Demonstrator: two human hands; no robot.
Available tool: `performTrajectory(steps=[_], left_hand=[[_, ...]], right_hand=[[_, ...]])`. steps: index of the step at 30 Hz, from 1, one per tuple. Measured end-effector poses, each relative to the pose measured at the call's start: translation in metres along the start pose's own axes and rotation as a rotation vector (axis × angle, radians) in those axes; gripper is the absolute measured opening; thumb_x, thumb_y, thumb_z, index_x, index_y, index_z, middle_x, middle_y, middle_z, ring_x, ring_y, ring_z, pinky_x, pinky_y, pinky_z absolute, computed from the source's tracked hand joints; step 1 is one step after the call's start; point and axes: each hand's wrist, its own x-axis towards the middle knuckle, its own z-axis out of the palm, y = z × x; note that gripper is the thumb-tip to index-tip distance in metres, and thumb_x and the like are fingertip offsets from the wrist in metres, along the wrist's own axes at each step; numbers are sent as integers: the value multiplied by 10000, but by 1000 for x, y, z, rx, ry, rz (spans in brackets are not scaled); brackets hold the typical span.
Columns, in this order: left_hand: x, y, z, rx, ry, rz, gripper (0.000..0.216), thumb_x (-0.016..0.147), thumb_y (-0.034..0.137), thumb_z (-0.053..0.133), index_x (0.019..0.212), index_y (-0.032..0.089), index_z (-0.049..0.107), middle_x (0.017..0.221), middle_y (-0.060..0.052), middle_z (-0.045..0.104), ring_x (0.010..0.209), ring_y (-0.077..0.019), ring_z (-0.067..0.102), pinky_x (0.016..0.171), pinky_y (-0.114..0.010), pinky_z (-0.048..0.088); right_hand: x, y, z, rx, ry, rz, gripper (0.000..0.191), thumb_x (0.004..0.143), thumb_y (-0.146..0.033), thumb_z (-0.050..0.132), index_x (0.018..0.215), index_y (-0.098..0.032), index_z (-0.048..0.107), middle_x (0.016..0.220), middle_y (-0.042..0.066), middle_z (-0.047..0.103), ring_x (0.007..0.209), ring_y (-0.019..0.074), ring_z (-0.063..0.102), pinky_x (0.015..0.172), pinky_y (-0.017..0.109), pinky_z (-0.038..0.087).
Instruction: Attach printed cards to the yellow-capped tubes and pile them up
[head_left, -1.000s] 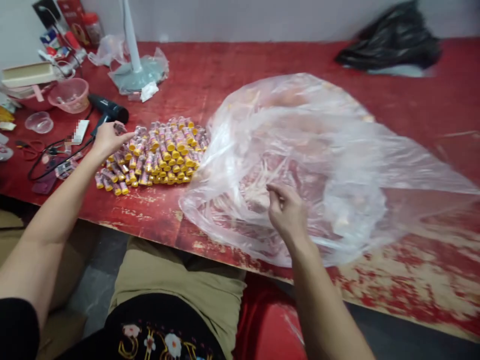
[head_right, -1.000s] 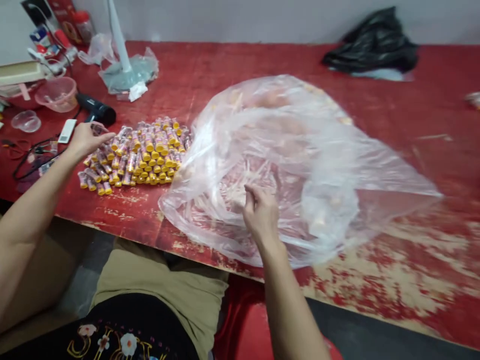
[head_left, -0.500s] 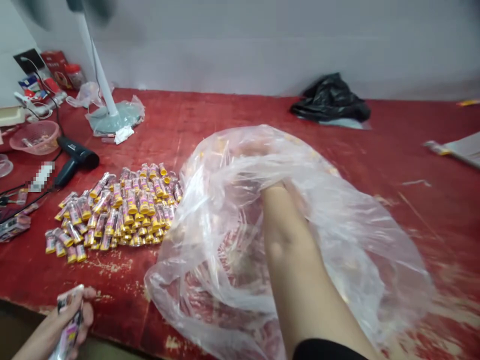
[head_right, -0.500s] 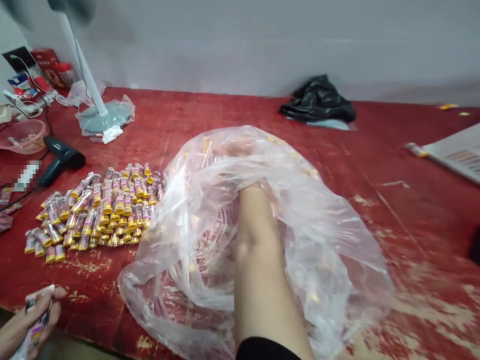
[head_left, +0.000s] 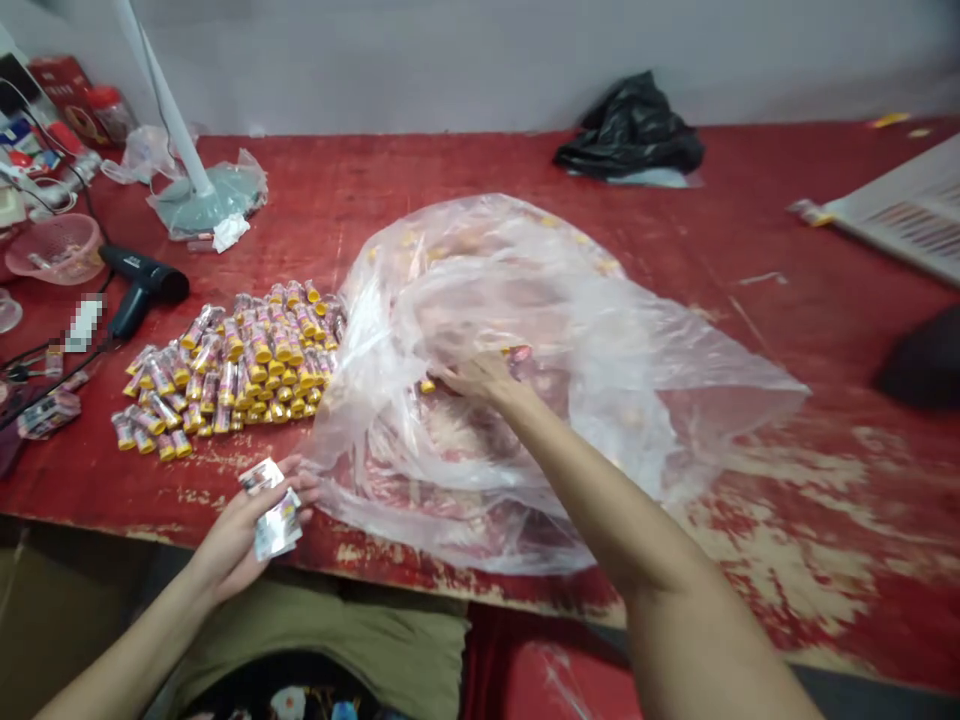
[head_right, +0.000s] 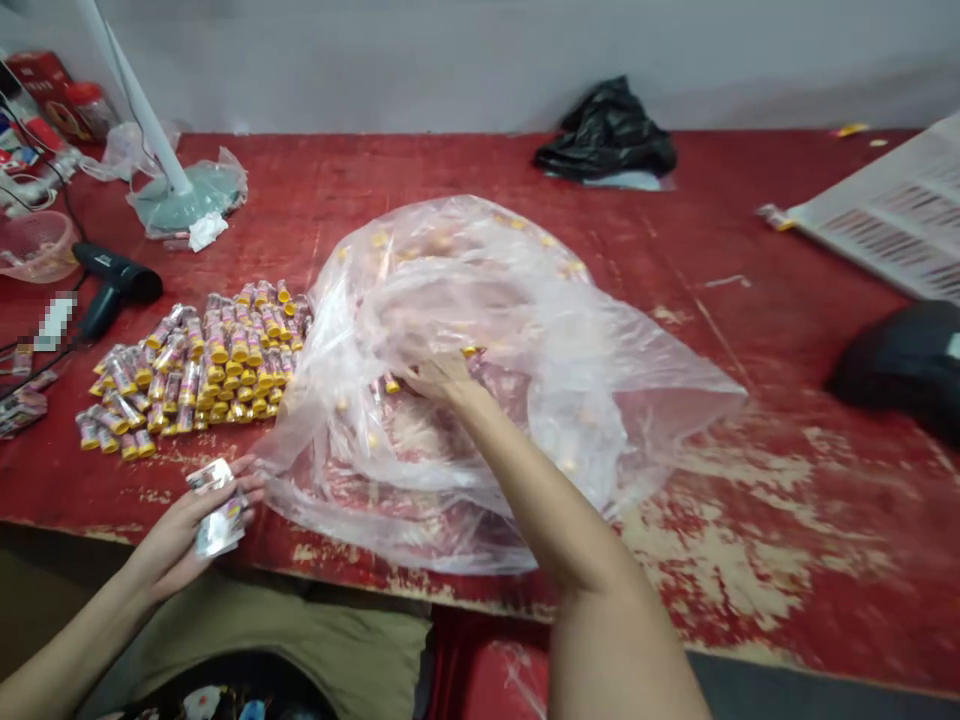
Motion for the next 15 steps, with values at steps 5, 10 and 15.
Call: performTrajectory(steps=[5, 10, 15], left_hand=[[0, -42, 27, 6, -298, 14, 295, 969, 172, 687, 1261, 132, 666, 1133, -152, 790, 939, -216, 795, 776, -311, 669], [15, -75, 59, 11, -470, 21, 321, 895, 379, 811, 1073, 125, 731, 1125, -156, 790, 1014, -261, 787, 739, -311, 669], [22, -95, 81, -15, -506, 26, 443, 728, 459, 939, 970, 137, 756, 1017, -106, 798, 922, -231, 781, 734, -301, 656]], right_hand=[[-100, -15, 5, 93, 46, -26, 408, 1003, -465, 543, 1258, -213, 737, 1361, 168, 692, 1291, 351, 630, 1030, 477, 540], [-179, -43, -6, 712, 542, 80, 327, 965, -467, 626, 1171, -253, 762, 1377, 134, 658, 1260, 286, 637, 1121, 507, 507], [-218, -124, -1, 1071, 541, 147, 348, 931, -542, 695, 1045, -217, 745, 947, 68, 744, 745, 166, 665, 659, 303, 579]])
